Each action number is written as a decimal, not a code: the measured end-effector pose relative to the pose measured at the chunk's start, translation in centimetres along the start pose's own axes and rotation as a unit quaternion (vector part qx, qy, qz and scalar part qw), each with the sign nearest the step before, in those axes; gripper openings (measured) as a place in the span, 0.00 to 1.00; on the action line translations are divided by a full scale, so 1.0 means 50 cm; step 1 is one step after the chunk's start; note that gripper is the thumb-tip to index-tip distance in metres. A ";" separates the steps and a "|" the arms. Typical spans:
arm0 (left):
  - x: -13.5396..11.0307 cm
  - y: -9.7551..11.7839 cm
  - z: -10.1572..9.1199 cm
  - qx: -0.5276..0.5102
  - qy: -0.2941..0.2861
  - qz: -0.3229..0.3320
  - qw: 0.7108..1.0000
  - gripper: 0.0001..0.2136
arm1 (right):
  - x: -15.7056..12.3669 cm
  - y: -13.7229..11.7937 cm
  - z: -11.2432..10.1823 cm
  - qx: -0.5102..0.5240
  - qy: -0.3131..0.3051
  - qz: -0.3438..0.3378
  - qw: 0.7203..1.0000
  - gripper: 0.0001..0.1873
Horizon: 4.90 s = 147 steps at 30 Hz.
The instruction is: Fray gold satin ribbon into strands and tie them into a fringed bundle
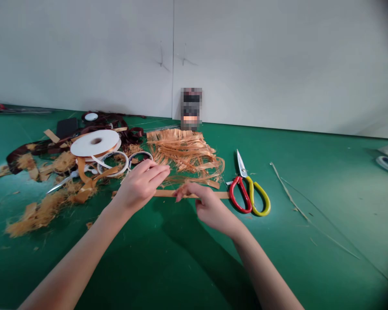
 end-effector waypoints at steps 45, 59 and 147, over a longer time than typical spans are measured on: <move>-0.006 -0.025 0.046 -0.172 -0.031 -0.100 0.979 0.17 | 0.000 0.010 -0.037 0.030 0.033 0.018 0.999 0.23; 0.005 -0.002 0.040 -0.208 -0.043 -0.100 0.972 0.16 | -0.011 0.019 -0.098 -0.039 0.235 -0.027 0.971 0.43; -0.034 -0.084 0.021 -0.282 -0.253 -0.352 0.856 0.12 | -0.058 -0.019 -0.175 -0.194 0.417 -0.064 0.885 0.27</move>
Point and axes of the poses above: each hand's wrist, its own x-axis towards the middle knuckle, its own z-axis out of the palm, y = z × x, the point moved 6 cm from there along x, towards the middle knuckle, and after that the axes turned 1 degree about z, right-handed, at the moved point
